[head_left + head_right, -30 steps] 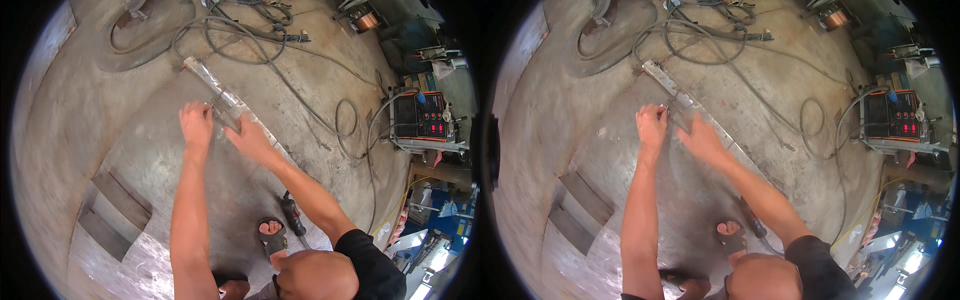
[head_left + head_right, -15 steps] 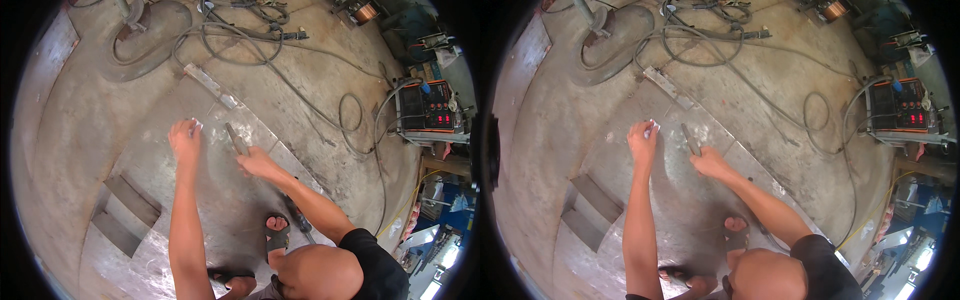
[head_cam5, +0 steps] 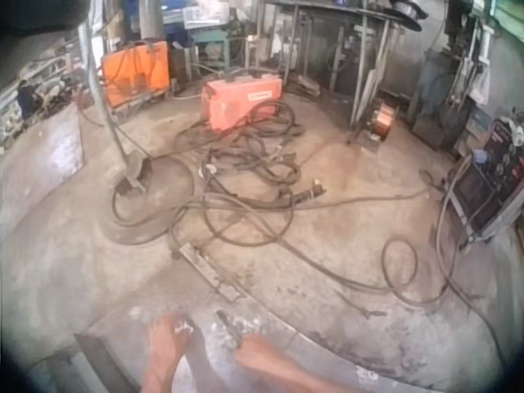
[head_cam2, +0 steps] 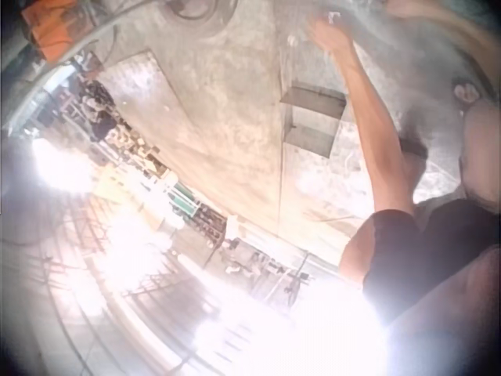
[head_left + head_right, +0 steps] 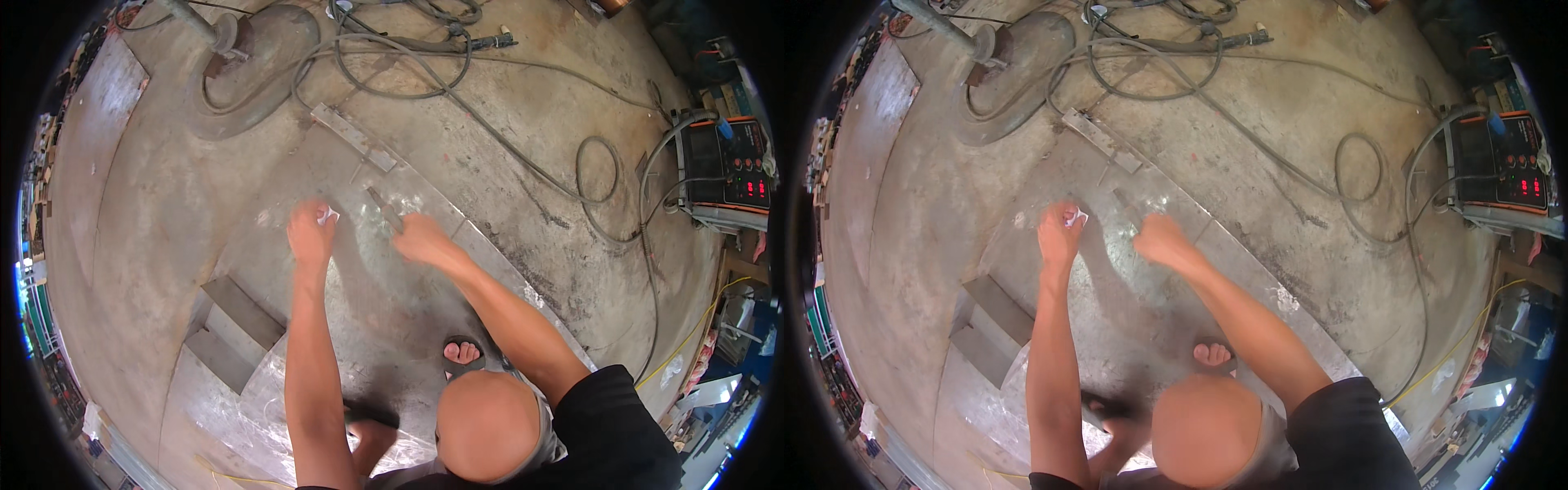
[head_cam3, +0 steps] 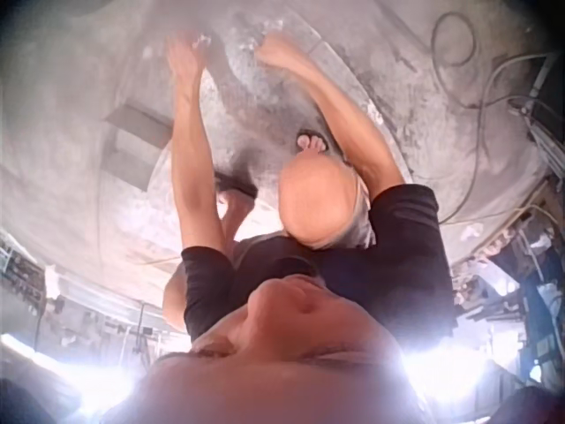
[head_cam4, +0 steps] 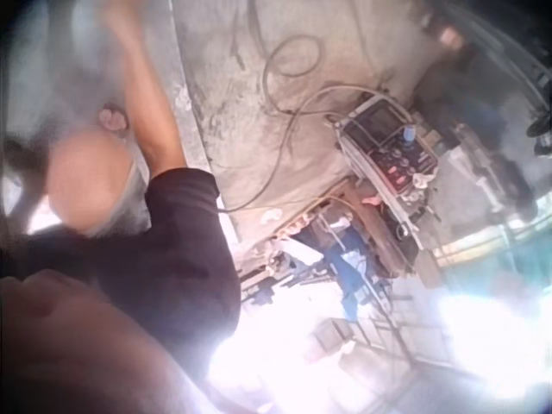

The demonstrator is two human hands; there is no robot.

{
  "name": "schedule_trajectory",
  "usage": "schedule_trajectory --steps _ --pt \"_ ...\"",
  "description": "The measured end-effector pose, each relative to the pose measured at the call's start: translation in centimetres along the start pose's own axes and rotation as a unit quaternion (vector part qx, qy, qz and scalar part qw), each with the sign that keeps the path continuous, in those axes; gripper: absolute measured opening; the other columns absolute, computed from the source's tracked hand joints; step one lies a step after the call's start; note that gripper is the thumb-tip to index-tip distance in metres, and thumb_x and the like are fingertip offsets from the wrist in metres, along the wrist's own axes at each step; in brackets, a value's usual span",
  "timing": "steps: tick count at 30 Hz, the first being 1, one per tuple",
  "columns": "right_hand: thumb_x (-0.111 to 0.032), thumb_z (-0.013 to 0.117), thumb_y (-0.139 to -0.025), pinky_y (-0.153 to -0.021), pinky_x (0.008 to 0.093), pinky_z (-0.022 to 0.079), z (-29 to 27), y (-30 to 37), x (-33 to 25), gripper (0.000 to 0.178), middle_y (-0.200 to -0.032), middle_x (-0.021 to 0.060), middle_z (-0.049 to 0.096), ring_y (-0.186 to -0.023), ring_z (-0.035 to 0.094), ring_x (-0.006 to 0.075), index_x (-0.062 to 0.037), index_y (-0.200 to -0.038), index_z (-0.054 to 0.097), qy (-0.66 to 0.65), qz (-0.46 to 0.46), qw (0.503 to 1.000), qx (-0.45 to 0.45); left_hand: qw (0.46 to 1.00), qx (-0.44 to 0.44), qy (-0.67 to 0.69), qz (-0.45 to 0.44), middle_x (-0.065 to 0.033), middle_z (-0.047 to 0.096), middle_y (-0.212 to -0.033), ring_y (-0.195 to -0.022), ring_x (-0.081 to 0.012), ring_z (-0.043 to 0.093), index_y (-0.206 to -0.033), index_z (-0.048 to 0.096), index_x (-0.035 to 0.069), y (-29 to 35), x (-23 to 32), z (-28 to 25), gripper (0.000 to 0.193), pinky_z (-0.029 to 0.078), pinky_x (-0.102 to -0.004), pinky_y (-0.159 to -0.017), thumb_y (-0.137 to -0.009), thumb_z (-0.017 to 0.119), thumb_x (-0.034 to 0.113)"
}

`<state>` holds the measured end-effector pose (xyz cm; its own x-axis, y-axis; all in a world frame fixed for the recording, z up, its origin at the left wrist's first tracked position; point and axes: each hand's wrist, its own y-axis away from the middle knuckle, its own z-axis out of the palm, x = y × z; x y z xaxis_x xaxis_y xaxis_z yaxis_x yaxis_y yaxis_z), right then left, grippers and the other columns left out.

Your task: The person prepares a metal component by positioning it on a sheet, aligning a paper template, and using a welding tool to join pieces together. They use pliers to hold the parts in place while welding.

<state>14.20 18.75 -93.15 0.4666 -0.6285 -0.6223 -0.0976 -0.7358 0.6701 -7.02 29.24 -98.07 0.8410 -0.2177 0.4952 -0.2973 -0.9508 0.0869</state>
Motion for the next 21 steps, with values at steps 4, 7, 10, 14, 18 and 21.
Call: schedule_trajectory --steps 4,7,10,14,18,21 --pt "-0.013 0.059 -0.082 -0.074 0.0475 0.057 0.0 -0.6 0.3 0.023 -0.085 0.0266 0.072 -0.084 0.073 0.0395 0.0049 -0.085 0.073 0.207 -0.073 0.971 0.094 0.998 -0.012 -0.034 -0.046 -0.0089 0.073 -0.101 -0.1 -0.0322 0.068 -0.098 0.071 0.012 1.5 -1.0 -1.0 0.024 0.052 -0.0451 -0.085 -0.077 0.081 0.018" --pt "-0.011 0.065 -0.078 -0.079 0.0455 0.059 -0.7 -0.2 -2.7 0.022 -0.099 0.0236 0.074 -0.097 0.073 0.0358 -0.0009 -0.093 0.077 0.298 -0.061 0.952 0.037 0.992 -0.057 -0.095 -0.064 -0.0097 0.074 -0.102 -0.1 -0.0324 0.07 -0.101 0.071 0.011 0.9 -4.4 -4.3 0.026 0.053 -0.0443 -0.085 -0.078 0.08 0.019" --pt "-0.01 0.065 -0.078 -0.078 0.0442 0.059 -0.9 -0.6 -1.3 0.02 -0.088 0.0231 0.075 -0.088 0.075 0.0341 0.0017 -0.089 0.077 0.28 -0.095 0.953 0.07 0.983 -0.079 -0.164 -0.037 -0.0111 0.074 -0.105 -0.1 -0.0325 0.07 -0.105 0.072 0.011 0.4 -3.9 -5.7 0.029 0.054 -0.0432 -0.084 -0.078 0.08 0.022" --pt "-0.011 0.062 -0.078 -0.069 0.0435 0.059 -1.9 0.3 -1.4 0.02 -0.07 0.021 0.071 -0.067 0.074 0.0333 0.0055 -0.08 0.073 0.19 -0.016 0.982 -0.012 1.0 -0.001 -0.004 -0.017 -0.0141 0.075 -0.1 -0.095 -0.0346 0.072 -0.103 0.074 0.008 1.5 0.5 -6.0 0.029 0.055 -0.0435 -0.082 -0.08 0.078 0.025" --pt "-0.012 0.062 -0.08 -0.07 0.0431 0.059 -0.2 1.3 -2.6 0.023 -0.066 0.021 0.07 -0.07 0.074 0.0327 0.0076 -0.078 0.073 0.157 -0.021 0.987 0.006 0.92 -0.256 0.263 -0.136 -0.0213 0.075 -0.093 -0.082 -0.0308 0.074 -0.11 0.07 -0.006 5.2 6.1 0.7 0.046 0.058 -0.041 -0.075 -0.102 0.055 0.037" --pt "-0.017 0.063 -0.082 -0.061 0.0411 0.057 -1.0 0.4 -0.4 0.025 -0.065 0.02 0.069 -0.062 0.071 0.0301 0.0061 -0.076 0.071 0.037 0.01 0.999 -0.014 0.796 -0.299 0.475 -0.226 -0.0193 0.072 -0.107 -0.09 -0.0268 0.071 -0.122 0.064 -0.007 8.0 8.9 3.2 0.055 0.057 -0.0392 -0.081 -0.109 0.042 0.042"
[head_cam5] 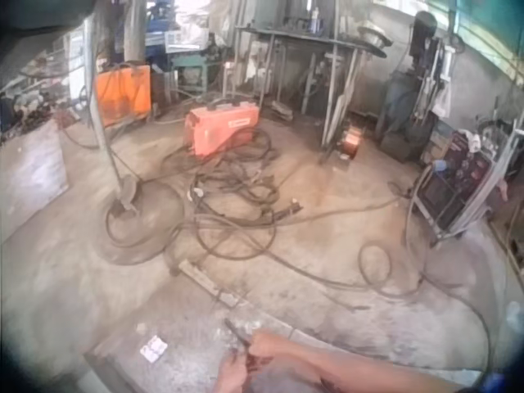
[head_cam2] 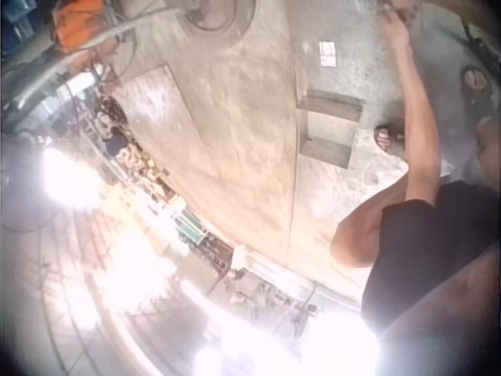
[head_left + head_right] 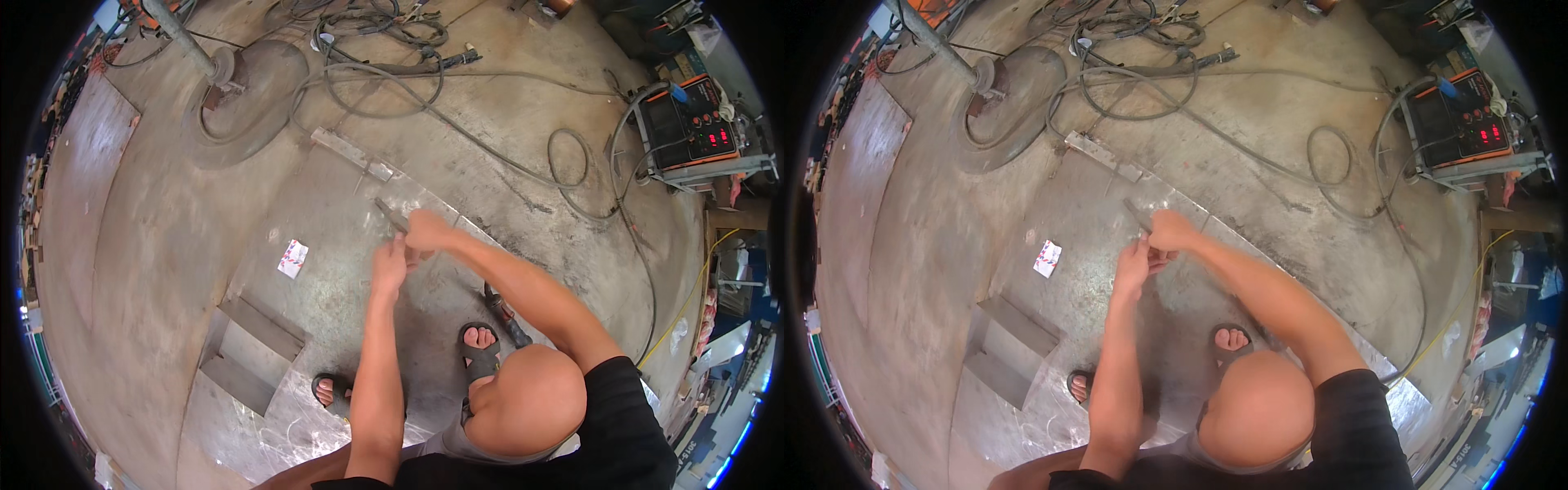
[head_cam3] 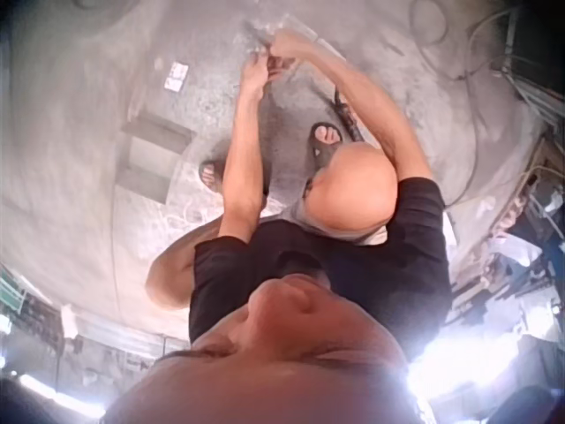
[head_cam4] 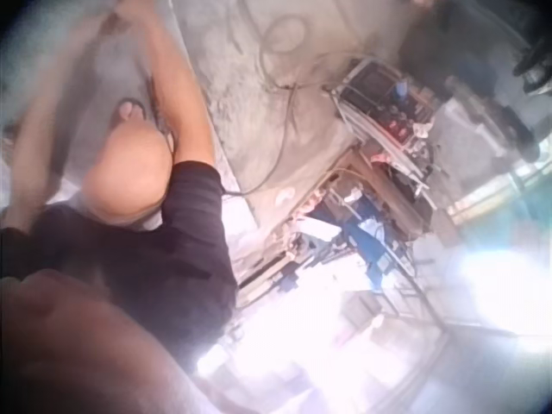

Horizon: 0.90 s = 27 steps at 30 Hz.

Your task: The person prepares a metal component by positioning it on a sheet, aligning a paper template, and using a welding tool to join pieces together. They use pliers to hold the parts in place while welding.

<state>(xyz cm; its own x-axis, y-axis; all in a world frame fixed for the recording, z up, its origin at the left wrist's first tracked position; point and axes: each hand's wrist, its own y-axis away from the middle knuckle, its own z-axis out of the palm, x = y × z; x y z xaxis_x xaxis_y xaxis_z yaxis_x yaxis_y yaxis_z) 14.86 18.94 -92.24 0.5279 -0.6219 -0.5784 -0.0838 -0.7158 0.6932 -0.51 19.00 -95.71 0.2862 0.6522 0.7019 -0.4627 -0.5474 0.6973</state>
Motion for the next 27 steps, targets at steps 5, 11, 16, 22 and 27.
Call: schedule_trajectory --steps 5,11,16,22,27 --pt "-0.035 0.06 -0.086 -0.06 0.0413 0.056 -0.7 0.2 -2.4 0.043 -0.075 0.0227 0.072 -0.06 0.069 0.0307 0.0061 -0.082 0.073 0.069 0.059 0.995 -0.037 0.977 -0.08 0.196 -0.016 -0.0194 0.069 -0.116 -0.104 -0.0265 0.067 -0.128 0.059 -0.006 0.1 -1.0 -0.9 0.071 0.055 -0.0416 -0.095 -0.107 0.035 0.059" --pt "-0.047 0.054 -0.087 -0.066 0.0453 0.057 -0.4 -1.8 -3.9 0.059 -0.083 0.0288 0.072 -0.071 0.073 0.0384 0.0095 -0.09 0.074 0.186 0.034 0.982 0.03 0.963 -0.079 0.259 0.003 -0.0218 0.066 -0.121 -0.107 -0.0283 0.066 -0.133 0.055 -0.006 -0.6 0.2 -1.3 0.077 0.055 -0.0427 -0.095 -0.106 0.034 0.063" --pt "-0.046 0.056 -0.088 -0.07 0.0477 0.057 1.2 -2.1 -6.9 0.058 -0.081 0.0282 0.072 -0.074 0.073 0.0405 0.0099 -0.09 0.073 0.14 0.065 0.987 0.055 0.957 -0.103 0.271 0.006 -0.0203 0.067 -0.119 -0.106 -0.0292 0.068 -0.132 0.055 -0.005 -1.7 0.3 -3.9 0.076 0.056 -0.0421 -0.092 -0.105 0.035 0.063" --pt "-0.045 0.056 -0.093 -0.081 0.0484 0.057 3.5 -3.1 -6.7 0.056 -0.096 0.0277 0.073 -0.091 0.072 0.0415 0.0084 -0.097 0.072 0.22 0.048 0.97 0.089 0.991 0.084 0.035 0.103 -0.0118 0.076 -0.096 -0.086 -0.0285 0.073 -0.113 0.072 -0.001 -3.1 0.8 -8.4 0.039 0.058 -0.0401 -0.08 -0.102 0.056 0.033" --pt "-0.04 0.055 -0.096 -0.086 0.049 0.056 4.8 -3.8 -6.3 0.051 -0.103 0.0262 0.073 -0.1 0.07 0.0431 0.0072 -0.098 0.073 0.245 0.045 0.962 0.113 0.897 0.265 -0.205 0.287 -0.0184 0.077 -0.09 -0.083 -0.0271 0.075 -0.105 0.076 -0.001 -7.4 3.8 -10.6 0.025 0.058 -0.0372 -0.078 -0.089 0.07 0.017"
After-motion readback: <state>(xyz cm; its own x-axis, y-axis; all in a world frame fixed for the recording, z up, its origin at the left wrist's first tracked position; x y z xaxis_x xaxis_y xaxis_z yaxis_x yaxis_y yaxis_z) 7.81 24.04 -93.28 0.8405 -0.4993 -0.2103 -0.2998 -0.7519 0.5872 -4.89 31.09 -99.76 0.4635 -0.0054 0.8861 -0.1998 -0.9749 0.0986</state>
